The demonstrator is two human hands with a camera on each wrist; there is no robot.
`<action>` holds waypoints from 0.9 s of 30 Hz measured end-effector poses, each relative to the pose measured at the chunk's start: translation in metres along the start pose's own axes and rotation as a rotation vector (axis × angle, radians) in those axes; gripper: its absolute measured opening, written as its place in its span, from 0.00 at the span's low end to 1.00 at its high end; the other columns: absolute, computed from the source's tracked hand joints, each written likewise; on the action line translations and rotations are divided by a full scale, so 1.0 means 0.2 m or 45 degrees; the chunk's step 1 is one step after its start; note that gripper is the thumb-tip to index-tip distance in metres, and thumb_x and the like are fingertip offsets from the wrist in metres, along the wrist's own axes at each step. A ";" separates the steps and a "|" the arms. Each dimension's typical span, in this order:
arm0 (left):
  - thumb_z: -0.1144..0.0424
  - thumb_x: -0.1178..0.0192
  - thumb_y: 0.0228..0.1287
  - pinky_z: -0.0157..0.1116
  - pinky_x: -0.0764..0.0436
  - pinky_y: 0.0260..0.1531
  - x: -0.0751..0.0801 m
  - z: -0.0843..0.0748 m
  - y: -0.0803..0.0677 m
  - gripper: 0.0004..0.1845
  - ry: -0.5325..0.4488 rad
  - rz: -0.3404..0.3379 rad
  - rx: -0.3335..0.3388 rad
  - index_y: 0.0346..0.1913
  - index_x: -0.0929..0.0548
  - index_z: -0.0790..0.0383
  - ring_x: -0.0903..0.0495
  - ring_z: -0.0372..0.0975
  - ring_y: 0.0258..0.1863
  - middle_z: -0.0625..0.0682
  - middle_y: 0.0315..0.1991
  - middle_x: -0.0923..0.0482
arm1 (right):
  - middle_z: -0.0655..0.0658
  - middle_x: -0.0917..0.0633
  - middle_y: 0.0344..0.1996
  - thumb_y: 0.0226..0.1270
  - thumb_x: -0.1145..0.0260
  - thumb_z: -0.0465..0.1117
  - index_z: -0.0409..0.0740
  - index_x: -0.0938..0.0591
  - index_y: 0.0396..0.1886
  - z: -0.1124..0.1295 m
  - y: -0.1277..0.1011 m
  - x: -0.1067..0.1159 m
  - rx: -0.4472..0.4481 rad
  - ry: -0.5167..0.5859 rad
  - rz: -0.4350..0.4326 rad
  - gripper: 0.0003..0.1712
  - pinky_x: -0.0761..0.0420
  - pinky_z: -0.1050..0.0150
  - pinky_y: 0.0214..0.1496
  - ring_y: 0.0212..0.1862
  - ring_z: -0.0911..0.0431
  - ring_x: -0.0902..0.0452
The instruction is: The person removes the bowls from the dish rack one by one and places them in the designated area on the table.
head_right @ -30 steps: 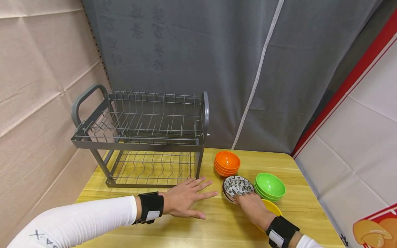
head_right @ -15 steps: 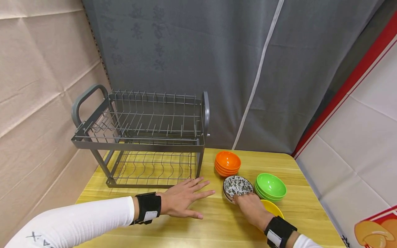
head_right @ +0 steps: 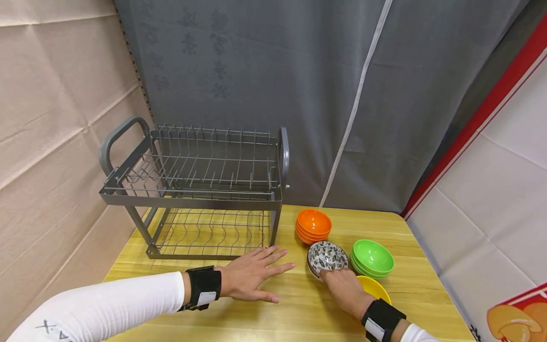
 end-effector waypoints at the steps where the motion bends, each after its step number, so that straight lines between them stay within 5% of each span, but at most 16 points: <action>1: 0.24 0.61 0.69 0.53 0.38 0.77 0.00 0.00 0.00 0.44 0.010 -0.001 0.000 0.82 0.54 0.36 0.50 0.50 0.82 0.53 0.83 0.55 | 0.54 0.19 0.19 0.67 0.30 0.44 0.53 0.20 0.26 0.00 0.00 0.00 -0.004 0.002 0.000 0.10 0.25 0.61 0.21 0.21 0.57 0.23; 16: 0.24 0.61 0.69 0.52 0.38 0.77 0.01 0.00 -0.02 0.43 0.003 0.031 0.030 0.82 0.54 0.35 0.50 0.48 0.82 0.52 0.83 0.55 | 0.53 0.20 0.18 0.67 0.31 0.42 0.53 0.22 0.26 0.00 0.00 0.02 0.033 0.013 -0.019 0.10 0.27 0.60 0.19 0.20 0.56 0.24; 27: 0.25 0.60 0.69 0.54 0.39 0.77 0.01 0.01 -0.02 0.43 -0.005 0.022 0.032 0.82 0.54 0.35 0.50 0.50 0.82 0.53 0.83 0.56 | 0.57 0.19 0.24 0.68 0.31 0.45 0.54 0.20 0.31 -0.01 0.00 0.04 0.000 0.164 0.053 0.07 0.23 0.59 0.26 0.27 0.60 0.22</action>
Point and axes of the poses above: each hand's wrist, its own y-axis towards the middle knuckle, its own x-axis out of the back of the hand, z = x × y, the point moved 1 cm from there along y, towards the middle knuckle
